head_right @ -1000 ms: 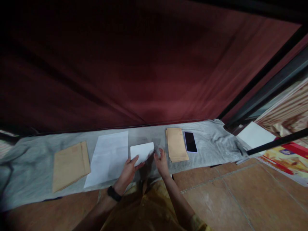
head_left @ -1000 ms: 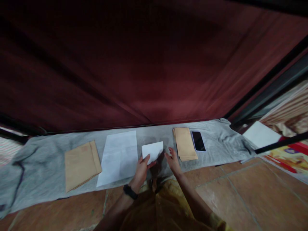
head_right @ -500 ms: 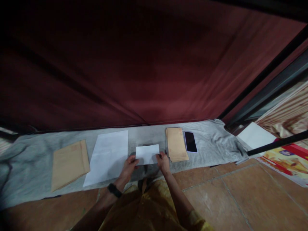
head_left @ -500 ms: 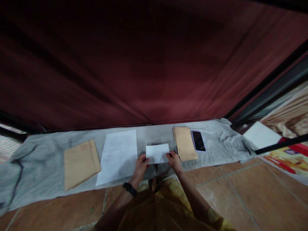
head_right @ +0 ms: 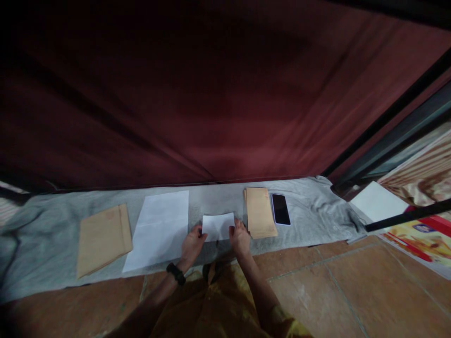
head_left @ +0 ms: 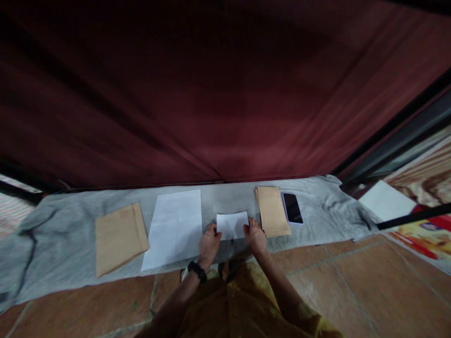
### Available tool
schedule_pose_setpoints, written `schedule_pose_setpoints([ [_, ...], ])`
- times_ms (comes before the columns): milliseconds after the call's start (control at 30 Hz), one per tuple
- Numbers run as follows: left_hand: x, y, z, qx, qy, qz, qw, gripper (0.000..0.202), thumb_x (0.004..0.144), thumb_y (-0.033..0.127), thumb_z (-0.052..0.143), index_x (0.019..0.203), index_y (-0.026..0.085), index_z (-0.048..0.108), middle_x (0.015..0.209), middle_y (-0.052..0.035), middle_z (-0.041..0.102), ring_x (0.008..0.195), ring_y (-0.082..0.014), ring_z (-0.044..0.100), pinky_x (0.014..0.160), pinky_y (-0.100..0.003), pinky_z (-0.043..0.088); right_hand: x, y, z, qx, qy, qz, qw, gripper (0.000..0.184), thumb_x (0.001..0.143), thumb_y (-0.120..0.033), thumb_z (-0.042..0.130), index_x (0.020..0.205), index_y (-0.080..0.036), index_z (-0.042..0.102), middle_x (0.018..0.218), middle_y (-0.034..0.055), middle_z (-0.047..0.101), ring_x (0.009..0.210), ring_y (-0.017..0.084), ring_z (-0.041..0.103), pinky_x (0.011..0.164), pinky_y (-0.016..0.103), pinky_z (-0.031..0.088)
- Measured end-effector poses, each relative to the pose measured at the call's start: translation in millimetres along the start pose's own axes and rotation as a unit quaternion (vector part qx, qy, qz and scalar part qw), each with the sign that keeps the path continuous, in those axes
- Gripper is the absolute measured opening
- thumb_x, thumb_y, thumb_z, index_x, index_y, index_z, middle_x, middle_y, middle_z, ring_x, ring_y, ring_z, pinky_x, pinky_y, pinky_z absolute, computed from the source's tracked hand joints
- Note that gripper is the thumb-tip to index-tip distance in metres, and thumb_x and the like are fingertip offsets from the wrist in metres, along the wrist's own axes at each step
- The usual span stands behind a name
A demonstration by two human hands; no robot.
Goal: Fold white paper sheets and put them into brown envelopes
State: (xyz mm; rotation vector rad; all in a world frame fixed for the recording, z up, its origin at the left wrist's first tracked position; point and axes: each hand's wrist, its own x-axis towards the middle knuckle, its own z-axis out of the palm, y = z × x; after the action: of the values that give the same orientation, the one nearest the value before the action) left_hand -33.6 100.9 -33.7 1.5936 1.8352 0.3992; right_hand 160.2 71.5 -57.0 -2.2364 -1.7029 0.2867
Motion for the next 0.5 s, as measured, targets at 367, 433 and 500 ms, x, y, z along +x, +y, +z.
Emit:
schedule_pose_setpoints([
  [367,0.4,-6.3,7.8,0.046,0.010,0.014,0.999,0.039,0.092,0.031,0.052,0.130,0.022,0.052,0.092,-0.0048,0.074,0.083,-0.0223,0.070,0.072,-0.031,0.048,-23.9,-22.9,21.9,0.055,0.030,-0.257,0.964,0.047,0.099,-0.023,0.043,0.145,-0.017,0.049,0.154,0.0109,0.045,0.143,0.025,0.038,0.115,0.044,0.036],
  [433,-0.9,-7.4,7.8,0.056,0.014,0.017,0.998,0.040,0.093,0.032,0.051,0.132,0.022,0.050,0.094,-0.0054,0.074,0.083,-0.0223,0.071,0.072,-0.031,0.049,-27.9,-27.7,27.0,0.053,0.011,-0.278,0.959,0.047,0.100,-0.025,0.043,0.146,-0.018,0.049,0.155,0.0093,0.045,0.145,0.025,0.037,0.117,0.045,0.034],
  [500,-2.8,-8.2,7.4,0.076,0.013,0.021,0.997,0.041,0.094,0.032,0.050,0.133,0.021,0.050,0.094,-0.0069,0.074,0.084,-0.0235,0.071,0.073,-0.032,0.050,-30.4,-29.8,30.4,0.047,0.001,-0.279,0.959,0.047,0.101,-0.027,0.043,0.147,-0.019,0.049,0.155,0.0089,0.044,0.145,0.025,0.036,0.118,0.046,0.033],
])
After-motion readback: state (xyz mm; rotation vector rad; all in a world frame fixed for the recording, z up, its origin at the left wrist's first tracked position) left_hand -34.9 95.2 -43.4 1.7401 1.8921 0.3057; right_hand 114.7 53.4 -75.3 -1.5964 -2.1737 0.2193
